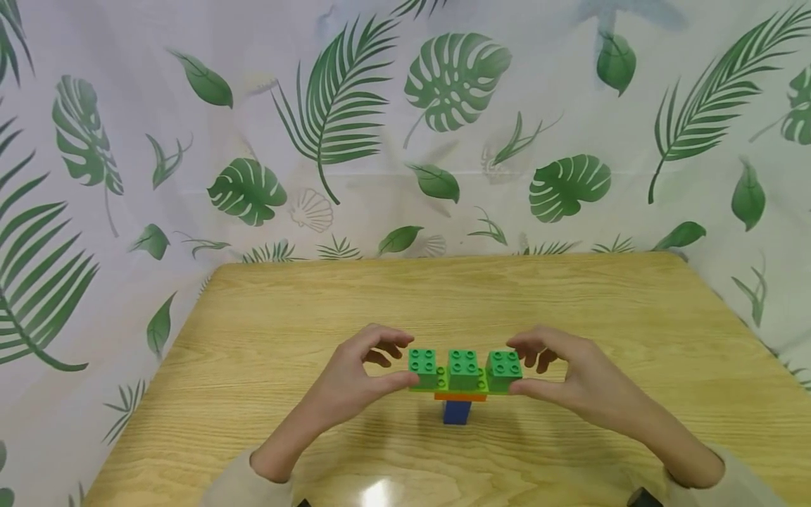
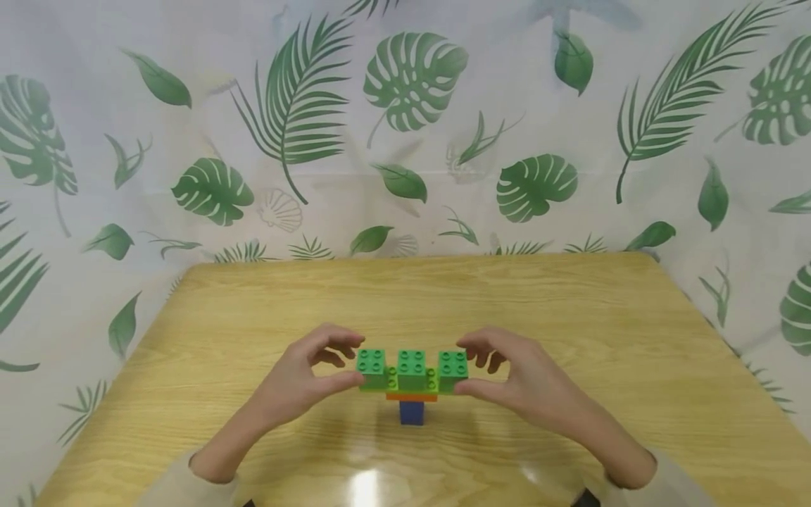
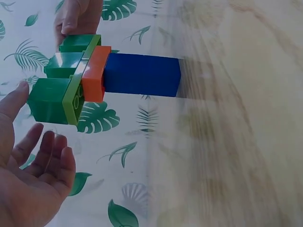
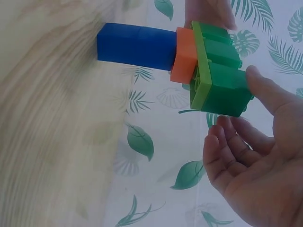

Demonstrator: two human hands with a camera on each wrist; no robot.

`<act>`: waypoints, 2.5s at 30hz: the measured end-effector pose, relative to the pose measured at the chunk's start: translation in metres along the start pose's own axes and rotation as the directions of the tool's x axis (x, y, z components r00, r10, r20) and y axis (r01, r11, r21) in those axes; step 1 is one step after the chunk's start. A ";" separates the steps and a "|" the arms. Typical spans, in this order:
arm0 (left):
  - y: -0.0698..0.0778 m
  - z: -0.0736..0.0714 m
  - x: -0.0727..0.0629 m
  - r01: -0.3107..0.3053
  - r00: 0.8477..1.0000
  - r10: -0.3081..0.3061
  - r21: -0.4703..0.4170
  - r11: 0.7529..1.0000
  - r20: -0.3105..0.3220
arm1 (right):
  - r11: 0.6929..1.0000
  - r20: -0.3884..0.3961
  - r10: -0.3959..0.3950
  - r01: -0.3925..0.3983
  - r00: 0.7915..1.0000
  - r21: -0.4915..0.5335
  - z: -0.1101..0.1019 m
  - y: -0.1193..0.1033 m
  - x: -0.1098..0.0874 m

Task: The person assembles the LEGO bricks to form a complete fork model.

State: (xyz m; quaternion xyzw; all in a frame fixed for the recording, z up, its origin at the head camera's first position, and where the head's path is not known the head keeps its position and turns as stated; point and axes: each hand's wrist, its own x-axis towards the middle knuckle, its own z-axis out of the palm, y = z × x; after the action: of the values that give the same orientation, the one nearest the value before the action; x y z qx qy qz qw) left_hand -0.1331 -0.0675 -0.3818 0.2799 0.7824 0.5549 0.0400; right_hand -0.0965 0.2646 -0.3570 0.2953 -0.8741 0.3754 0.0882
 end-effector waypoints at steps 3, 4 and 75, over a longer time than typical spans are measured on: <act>-0.002 0.000 -0.002 0.004 1.000 -0.004 -0.018 1.000 0.000 | 0.999 -0.016 0.024 -0.024 1.000 0.024 0.000 0.001 -0.002; -0.003 0.001 -0.003 0.007 1.000 -0.007 -0.023 1.000 0.002 | 0.999 -0.018 0.035 -0.034 0.999 0.036 0.000 0.002 -0.003; -0.041 -0.001 0.085 0.302 0.883 -0.370 -0.253 0.919 -0.290 | 0.763 0.093 0.509 -0.498 0.856 0.413 0.030 0.065 0.085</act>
State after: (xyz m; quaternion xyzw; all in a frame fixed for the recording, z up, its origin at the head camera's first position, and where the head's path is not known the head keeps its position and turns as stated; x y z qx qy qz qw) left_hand -0.2204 -0.0365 -0.3969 0.0366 0.7544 0.6547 0.0316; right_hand -0.2009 0.2408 -0.3855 0.0574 -0.8175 0.5687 -0.0711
